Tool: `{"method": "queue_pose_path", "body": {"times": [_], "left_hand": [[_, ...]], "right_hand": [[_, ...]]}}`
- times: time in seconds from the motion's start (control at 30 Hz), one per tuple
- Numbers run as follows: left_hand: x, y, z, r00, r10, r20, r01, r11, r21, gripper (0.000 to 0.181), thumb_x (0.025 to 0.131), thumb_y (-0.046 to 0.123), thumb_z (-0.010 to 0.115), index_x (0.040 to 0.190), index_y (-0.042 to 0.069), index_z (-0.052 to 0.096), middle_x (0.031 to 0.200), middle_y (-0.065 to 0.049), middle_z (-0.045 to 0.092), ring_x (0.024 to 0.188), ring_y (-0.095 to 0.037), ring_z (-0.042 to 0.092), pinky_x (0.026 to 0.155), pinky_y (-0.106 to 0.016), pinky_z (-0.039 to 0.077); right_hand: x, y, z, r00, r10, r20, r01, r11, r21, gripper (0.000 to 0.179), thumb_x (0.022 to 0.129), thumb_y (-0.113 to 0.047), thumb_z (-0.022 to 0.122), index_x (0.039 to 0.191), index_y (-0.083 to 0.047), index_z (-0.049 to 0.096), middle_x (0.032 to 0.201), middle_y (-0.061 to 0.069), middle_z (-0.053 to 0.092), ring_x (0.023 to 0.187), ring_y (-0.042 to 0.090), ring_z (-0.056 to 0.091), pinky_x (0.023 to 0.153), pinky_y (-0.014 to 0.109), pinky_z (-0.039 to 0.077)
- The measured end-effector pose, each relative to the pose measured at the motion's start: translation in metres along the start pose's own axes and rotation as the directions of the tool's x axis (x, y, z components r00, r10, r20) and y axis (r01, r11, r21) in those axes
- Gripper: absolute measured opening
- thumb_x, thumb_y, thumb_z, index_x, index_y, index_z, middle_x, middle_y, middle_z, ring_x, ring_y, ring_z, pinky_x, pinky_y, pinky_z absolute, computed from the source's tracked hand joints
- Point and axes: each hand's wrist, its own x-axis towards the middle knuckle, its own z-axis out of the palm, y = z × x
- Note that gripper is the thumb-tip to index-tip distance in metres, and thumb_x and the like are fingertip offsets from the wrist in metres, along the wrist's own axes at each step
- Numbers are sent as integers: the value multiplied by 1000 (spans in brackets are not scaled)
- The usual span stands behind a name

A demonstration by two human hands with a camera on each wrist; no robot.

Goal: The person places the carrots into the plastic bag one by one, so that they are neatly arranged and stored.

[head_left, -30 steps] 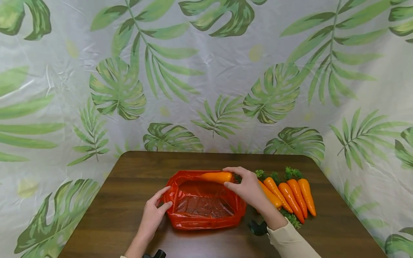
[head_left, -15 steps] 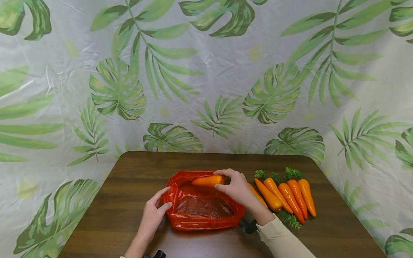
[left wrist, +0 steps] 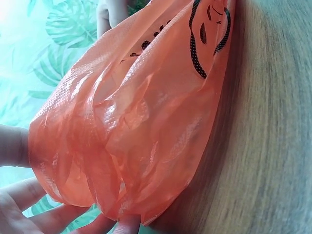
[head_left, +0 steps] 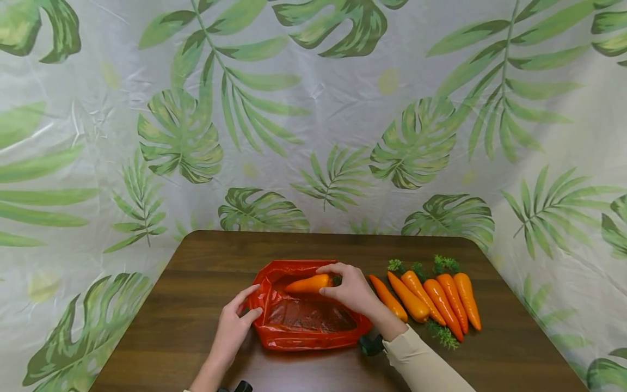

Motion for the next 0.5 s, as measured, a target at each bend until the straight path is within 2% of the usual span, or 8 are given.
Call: {"method": "queue_pose_path", "body": {"times": [0.2, 0.3, 0.4, 0.5], "left_hand": [[-1, 0, 0, 1000, 1, -7, -1, 1000, 11, 48, 90, -2, 68, 136, 11, 63, 143, -14, 55, 130, -32, 53, 100, -36, 50], [-1, 1, 1, 1000, 10, -5, -10, 1000, 8, 49, 90, -3, 68, 137, 9, 62, 143, -15, 55, 130, -33, 53, 96, -28, 51], [0, 0, 1, 1000, 15, -5, -15, 1000, 2, 49, 89, -4, 68, 137, 8, 62, 142, -15, 56, 129, -33, 53, 92, -21, 49], [1, -2, 1, 1000, 12, -10, -12, 1000, 5, 50, 88, -4, 68, 136, 9, 63, 142, -14, 56, 130, -32, 53, 91, -18, 48]], "right_hand": [[0, 2, 3, 1000, -7, 24, 7, 1000, -16, 42, 85, -21, 82, 125, -22, 72, 126, -9, 64, 112, 19, 60, 92, 44, 52], [2, 4, 5, 998, -53, 33, 56, 994, -98, 43, 84, -19, 83, 125, -20, 71, 126, -7, 65, 114, 20, 60, 95, 46, 52], [5, 4, 7, 993, -104, 49, 112, 969, -218, 45, 83, -19, 84, 125, -20, 71, 125, -7, 66, 115, 19, 61, 97, 45, 51], [7, 3, 8, 986, -148, 74, 165, 930, -330, 45, 82, -18, 85, 124, -21, 71, 124, -6, 66, 113, 19, 61, 96, 44, 51]]}}
